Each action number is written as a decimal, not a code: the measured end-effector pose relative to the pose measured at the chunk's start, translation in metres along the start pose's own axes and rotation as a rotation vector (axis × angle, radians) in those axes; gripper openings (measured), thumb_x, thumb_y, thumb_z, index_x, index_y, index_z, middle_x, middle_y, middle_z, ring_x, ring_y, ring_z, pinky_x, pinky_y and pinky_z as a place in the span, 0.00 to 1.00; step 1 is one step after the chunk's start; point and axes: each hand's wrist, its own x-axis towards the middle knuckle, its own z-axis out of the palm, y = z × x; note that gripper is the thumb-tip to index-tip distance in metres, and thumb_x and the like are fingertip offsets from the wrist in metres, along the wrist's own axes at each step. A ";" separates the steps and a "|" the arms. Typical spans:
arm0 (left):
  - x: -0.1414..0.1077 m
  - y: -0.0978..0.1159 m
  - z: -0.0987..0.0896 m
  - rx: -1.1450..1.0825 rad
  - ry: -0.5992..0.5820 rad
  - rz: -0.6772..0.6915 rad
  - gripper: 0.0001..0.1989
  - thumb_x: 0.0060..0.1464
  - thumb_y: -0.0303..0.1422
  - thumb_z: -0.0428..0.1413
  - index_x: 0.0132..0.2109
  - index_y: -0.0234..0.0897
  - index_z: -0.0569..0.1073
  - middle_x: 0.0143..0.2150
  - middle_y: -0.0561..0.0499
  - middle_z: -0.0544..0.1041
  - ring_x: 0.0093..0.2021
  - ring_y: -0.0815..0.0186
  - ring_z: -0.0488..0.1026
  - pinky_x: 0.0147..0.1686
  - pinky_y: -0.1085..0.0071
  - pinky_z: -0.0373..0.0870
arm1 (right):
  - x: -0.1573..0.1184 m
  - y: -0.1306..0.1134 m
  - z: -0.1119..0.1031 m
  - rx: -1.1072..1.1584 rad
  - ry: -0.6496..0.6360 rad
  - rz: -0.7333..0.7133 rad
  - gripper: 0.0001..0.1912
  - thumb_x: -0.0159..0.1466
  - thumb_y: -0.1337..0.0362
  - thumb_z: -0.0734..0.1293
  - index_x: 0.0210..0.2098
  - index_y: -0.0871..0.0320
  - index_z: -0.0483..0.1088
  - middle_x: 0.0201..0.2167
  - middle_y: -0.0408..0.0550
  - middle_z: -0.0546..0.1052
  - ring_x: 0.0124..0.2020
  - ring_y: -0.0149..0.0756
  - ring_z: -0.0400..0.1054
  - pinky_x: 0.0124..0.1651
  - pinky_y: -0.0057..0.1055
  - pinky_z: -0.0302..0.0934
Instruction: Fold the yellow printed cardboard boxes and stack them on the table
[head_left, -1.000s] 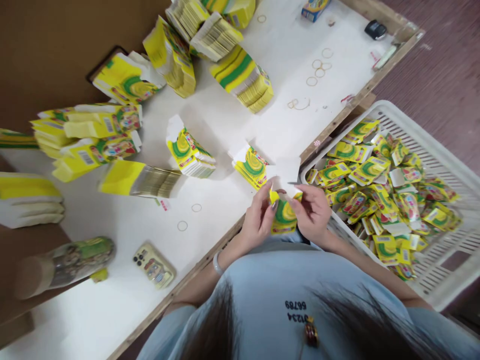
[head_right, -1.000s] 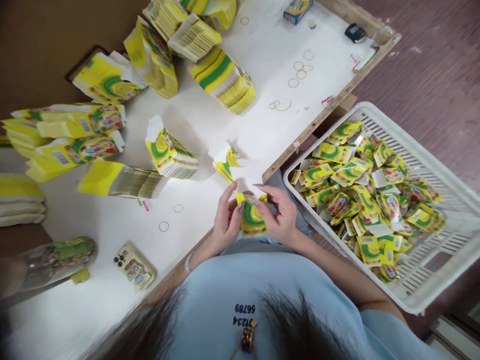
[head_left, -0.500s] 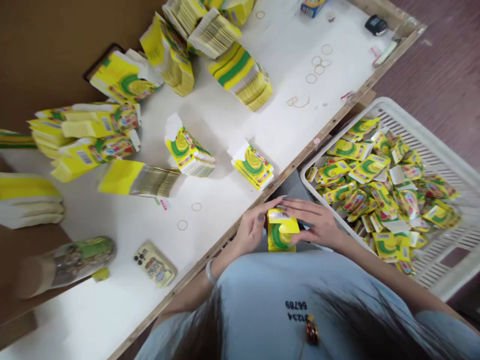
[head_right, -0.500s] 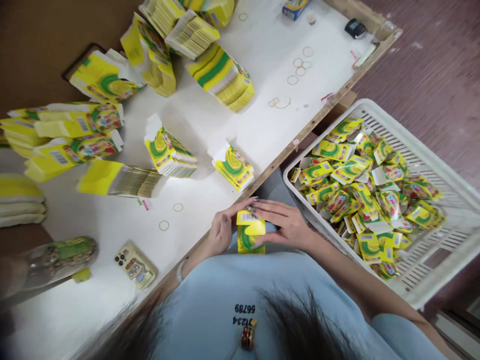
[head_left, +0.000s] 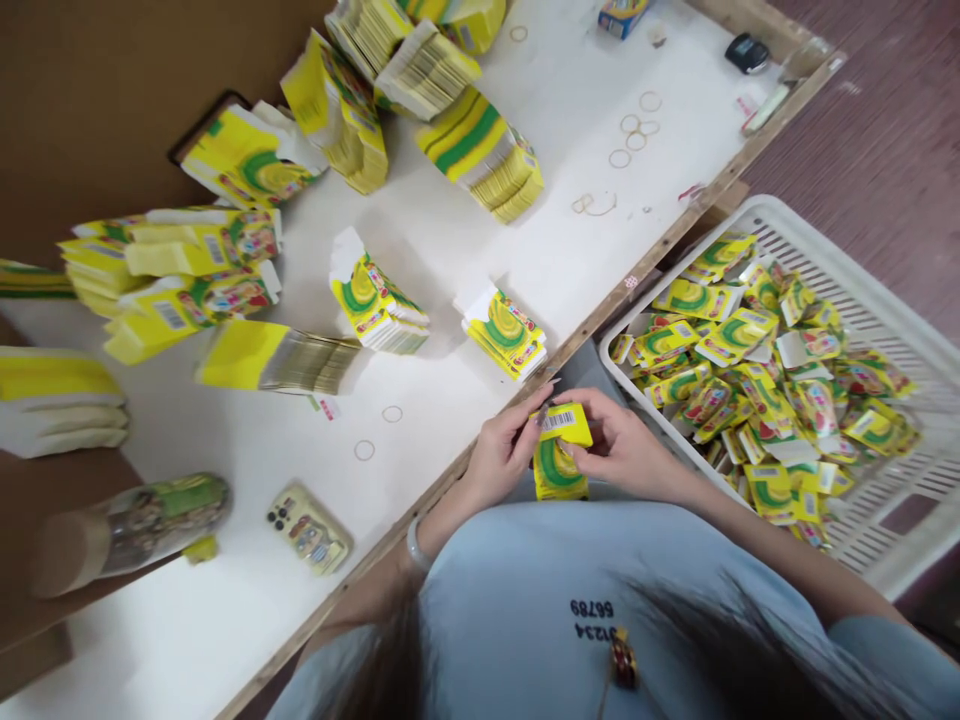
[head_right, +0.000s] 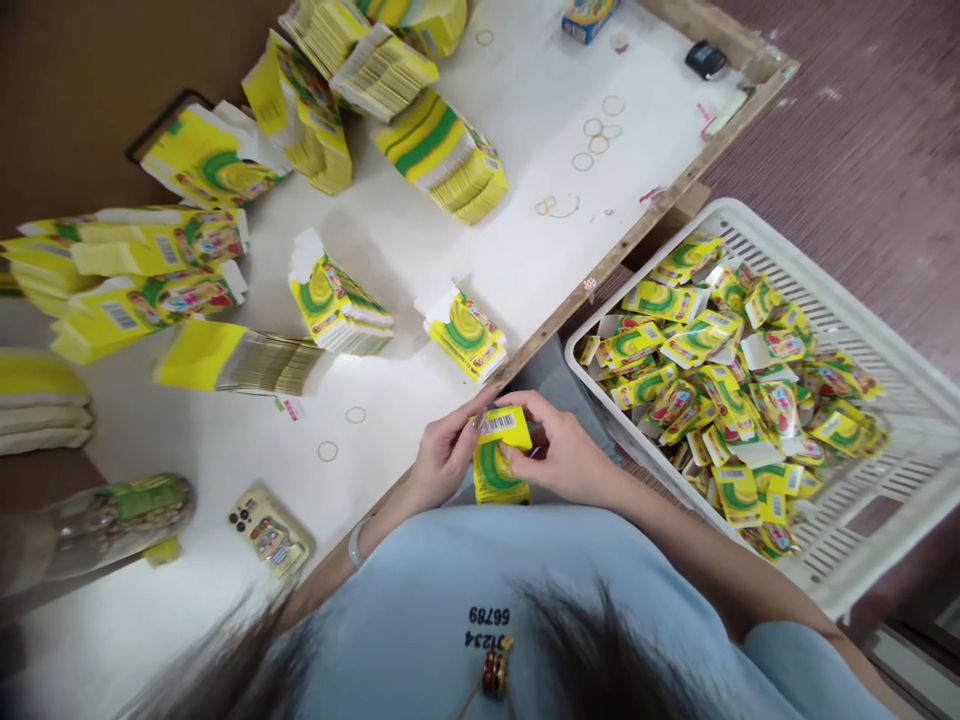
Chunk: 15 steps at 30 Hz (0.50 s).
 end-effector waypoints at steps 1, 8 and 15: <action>-0.002 0.000 -0.001 0.014 0.004 0.009 0.24 0.73 0.44 0.48 0.69 0.43 0.72 0.64 0.43 0.79 0.63 0.55 0.78 0.64 0.56 0.76 | 0.000 0.001 -0.002 0.022 -0.026 -0.003 0.24 0.67 0.64 0.70 0.62 0.52 0.68 0.45 0.46 0.83 0.35 0.31 0.79 0.35 0.28 0.76; 0.033 -0.014 -0.022 0.278 -0.069 0.190 0.26 0.74 0.44 0.43 0.72 0.42 0.66 0.64 0.39 0.77 0.66 0.53 0.74 0.67 0.52 0.70 | -0.005 0.018 -0.022 -0.013 0.158 0.007 0.17 0.70 0.52 0.69 0.53 0.50 0.80 0.44 0.48 0.85 0.38 0.38 0.81 0.35 0.35 0.79; 0.153 -0.065 -0.077 0.665 0.541 0.008 0.27 0.60 0.42 0.65 0.60 0.32 0.70 0.59 0.32 0.74 0.61 0.49 0.72 0.62 0.52 0.68 | -0.037 0.001 -0.118 -1.213 1.031 -0.031 0.23 0.70 0.50 0.66 0.58 0.54 0.78 0.58 0.69 0.77 0.66 0.69 0.66 0.67 0.71 0.55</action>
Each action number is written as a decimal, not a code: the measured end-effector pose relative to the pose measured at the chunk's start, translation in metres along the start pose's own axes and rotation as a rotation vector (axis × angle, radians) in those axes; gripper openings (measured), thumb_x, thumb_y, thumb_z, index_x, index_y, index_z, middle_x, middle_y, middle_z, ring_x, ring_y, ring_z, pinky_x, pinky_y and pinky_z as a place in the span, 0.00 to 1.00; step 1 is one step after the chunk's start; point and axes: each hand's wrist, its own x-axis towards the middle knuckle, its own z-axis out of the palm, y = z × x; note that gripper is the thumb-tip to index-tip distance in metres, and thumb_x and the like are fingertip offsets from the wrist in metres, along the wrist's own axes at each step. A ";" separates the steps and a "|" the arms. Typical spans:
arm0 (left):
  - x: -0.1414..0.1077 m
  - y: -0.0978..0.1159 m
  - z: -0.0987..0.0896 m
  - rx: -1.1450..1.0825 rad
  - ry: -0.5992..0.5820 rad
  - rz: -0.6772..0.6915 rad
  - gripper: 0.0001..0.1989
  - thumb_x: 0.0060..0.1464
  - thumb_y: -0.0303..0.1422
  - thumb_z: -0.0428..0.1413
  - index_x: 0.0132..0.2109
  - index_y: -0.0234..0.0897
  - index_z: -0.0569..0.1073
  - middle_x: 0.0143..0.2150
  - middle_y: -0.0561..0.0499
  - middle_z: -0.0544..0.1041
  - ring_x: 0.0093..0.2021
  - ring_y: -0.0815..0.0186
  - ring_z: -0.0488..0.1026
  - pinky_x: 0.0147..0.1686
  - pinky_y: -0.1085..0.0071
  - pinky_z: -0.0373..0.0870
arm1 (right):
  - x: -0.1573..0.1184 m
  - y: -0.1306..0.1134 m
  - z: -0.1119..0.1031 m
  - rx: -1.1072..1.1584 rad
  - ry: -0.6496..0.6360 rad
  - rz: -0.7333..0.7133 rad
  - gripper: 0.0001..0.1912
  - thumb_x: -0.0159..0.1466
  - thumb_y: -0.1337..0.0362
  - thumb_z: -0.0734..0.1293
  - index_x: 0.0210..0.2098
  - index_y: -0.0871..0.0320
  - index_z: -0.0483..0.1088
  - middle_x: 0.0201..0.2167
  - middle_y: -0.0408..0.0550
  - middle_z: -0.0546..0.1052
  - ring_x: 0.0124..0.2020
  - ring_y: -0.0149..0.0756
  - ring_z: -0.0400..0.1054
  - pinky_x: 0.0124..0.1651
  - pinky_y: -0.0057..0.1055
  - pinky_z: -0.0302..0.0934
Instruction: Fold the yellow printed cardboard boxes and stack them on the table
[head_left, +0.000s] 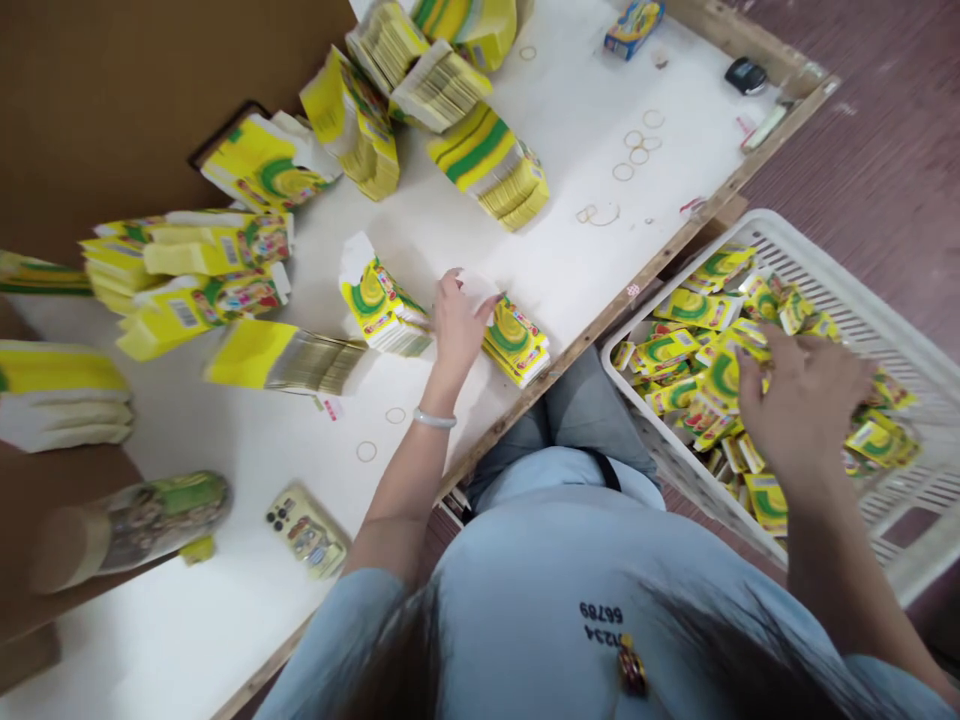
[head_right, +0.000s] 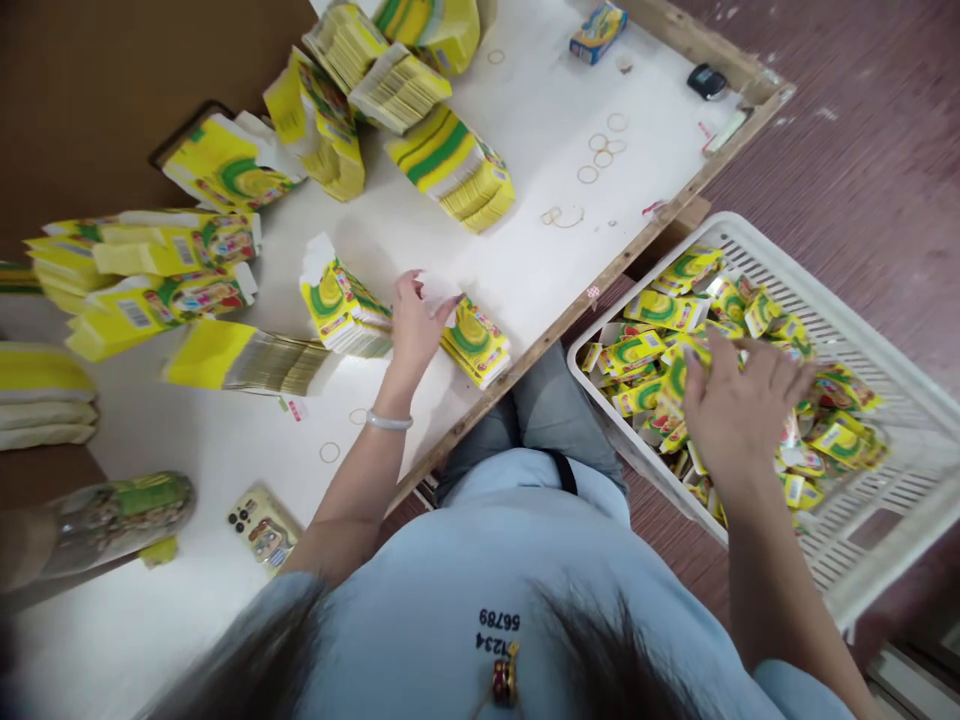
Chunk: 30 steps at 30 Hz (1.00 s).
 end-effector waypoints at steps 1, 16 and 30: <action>0.010 -0.006 0.003 0.029 0.004 -0.021 0.20 0.61 0.39 0.65 0.54 0.33 0.73 0.53 0.36 0.76 0.55 0.52 0.74 0.59 0.55 0.70 | 0.003 0.004 -0.002 -0.108 0.072 -0.016 0.25 0.69 0.49 0.67 0.60 0.54 0.76 0.62 0.71 0.74 0.71 0.72 0.60 0.70 0.73 0.47; -0.056 0.069 -0.061 -0.246 0.099 0.309 0.24 0.75 0.47 0.45 0.50 0.38 0.81 0.29 0.50 0.78 0.30 0.65 0.78 0.36 0.69 0.75 | 0.010 -0.157 0.108 0.667 -0.076 -0.554 0.26 0.74 0.48 0.59 0.66 0.54 0.63 0.53 0.59 0.78 0.54 0.52 0.75 0.62 0.57 0.70; -0.138 0.074 -0.026 -0.616 -0.425 0.327 0.30 0.74 0.50 0.40 0.72 0.37 0.60 0.62 0.36 0.76 0.61 0.52 0.76 0.61 0.58 0.74 | -0.039 -0.152 0.066 0.973 -0.030 -0.165 0.17 0.75 0.52 0.61 0.58 0.49 0.71 0.50 0.48 0.82 0.48 0.42 0.80 0.65 0.49 0.69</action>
